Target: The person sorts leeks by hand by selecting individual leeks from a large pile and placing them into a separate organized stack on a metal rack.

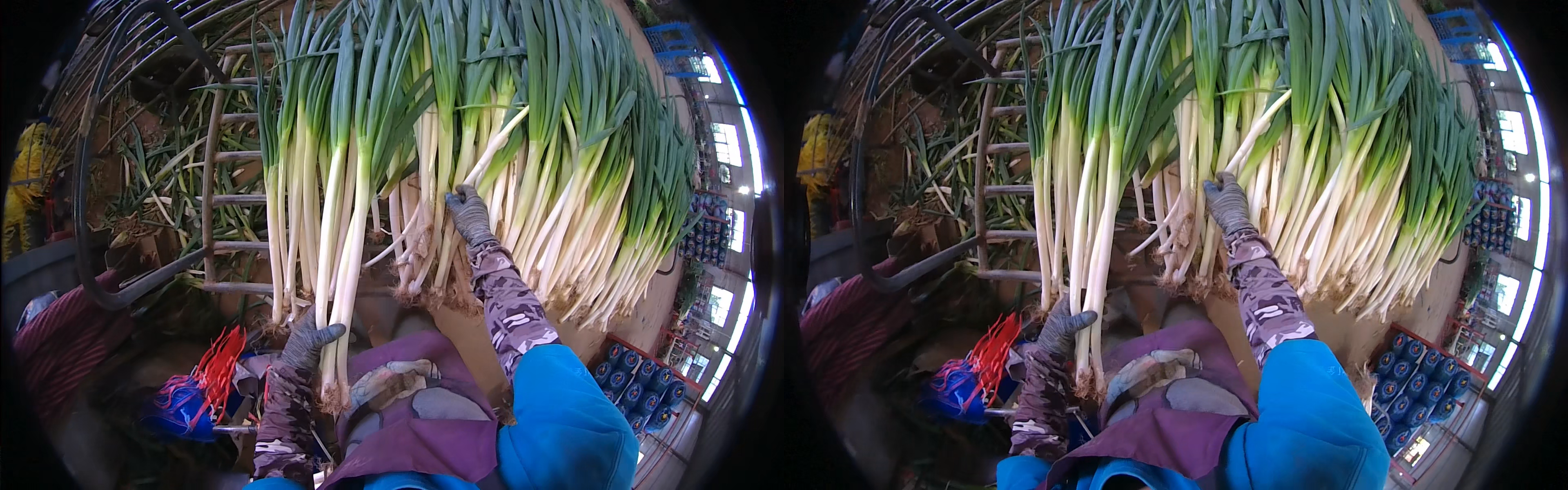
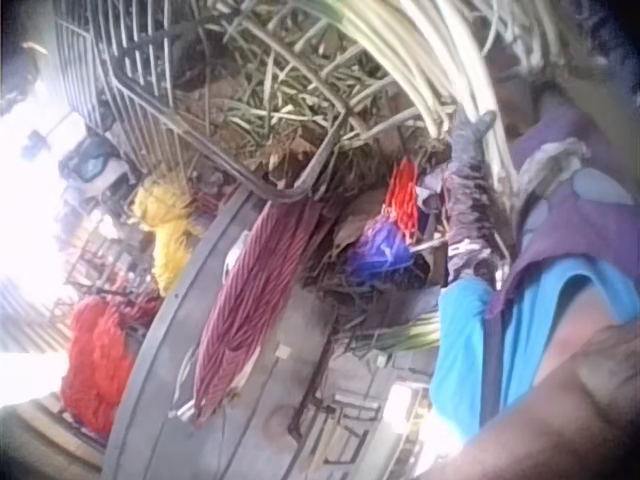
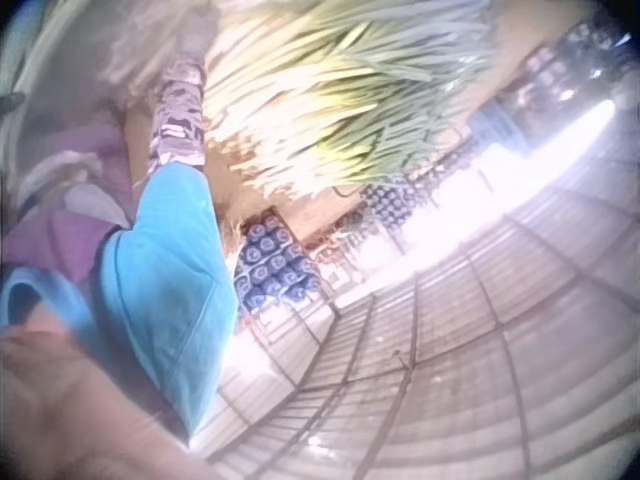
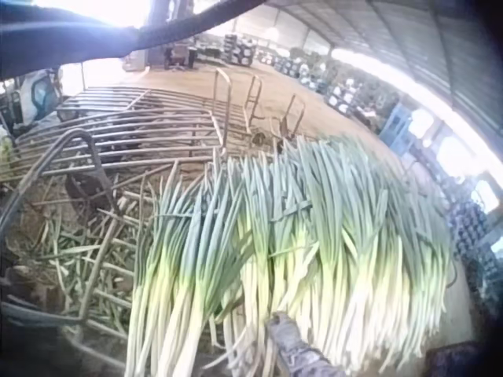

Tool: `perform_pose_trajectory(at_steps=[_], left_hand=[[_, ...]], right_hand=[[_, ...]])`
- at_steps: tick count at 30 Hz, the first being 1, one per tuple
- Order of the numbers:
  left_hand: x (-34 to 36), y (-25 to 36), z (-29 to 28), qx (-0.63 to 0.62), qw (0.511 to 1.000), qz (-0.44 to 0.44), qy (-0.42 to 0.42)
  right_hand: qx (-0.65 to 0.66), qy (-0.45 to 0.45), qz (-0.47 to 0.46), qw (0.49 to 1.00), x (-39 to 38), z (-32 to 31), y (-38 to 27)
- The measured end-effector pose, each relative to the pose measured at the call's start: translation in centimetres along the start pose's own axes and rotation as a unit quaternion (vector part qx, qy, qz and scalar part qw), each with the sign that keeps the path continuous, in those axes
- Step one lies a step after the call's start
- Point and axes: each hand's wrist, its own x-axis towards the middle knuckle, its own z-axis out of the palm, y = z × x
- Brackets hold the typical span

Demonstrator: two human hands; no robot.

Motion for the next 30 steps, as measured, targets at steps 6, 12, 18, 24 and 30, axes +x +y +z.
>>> perform_pose_trajectory(at_steps=[6,12,18,24,30], left_hand=[[1.9,-0.7,-2.4,0.036,0.999,-0.018,-0.002],[2.4,-1.6,-2.5,0.023,1.000,0.008,-0.014],[2.9,-2.4,-3.0,0.078,0.996,0.035,-0.026],[3.9,-4.2,-2.5,0.068,0.996,0.050,-0.040],[6.6,-11.5,-2.9,0.024,0.995,0.065,-0.066]], right_hand=[[-0.280,-0.055,0.039,0.958,0.6,1.1,-5.5],[-0.114,-0.067,0.000,0.991,2.3,-0.4,-3.2],[0.257,-0.094,-0.082,0.958,-4.4,-3.5,-8.3],[0.434,-0.096,-0.124,0.887,-12.1,-3.3,-18.2],[0.291,-0.118,-0.187,0.931,-9.6,5.1,-20.9]])
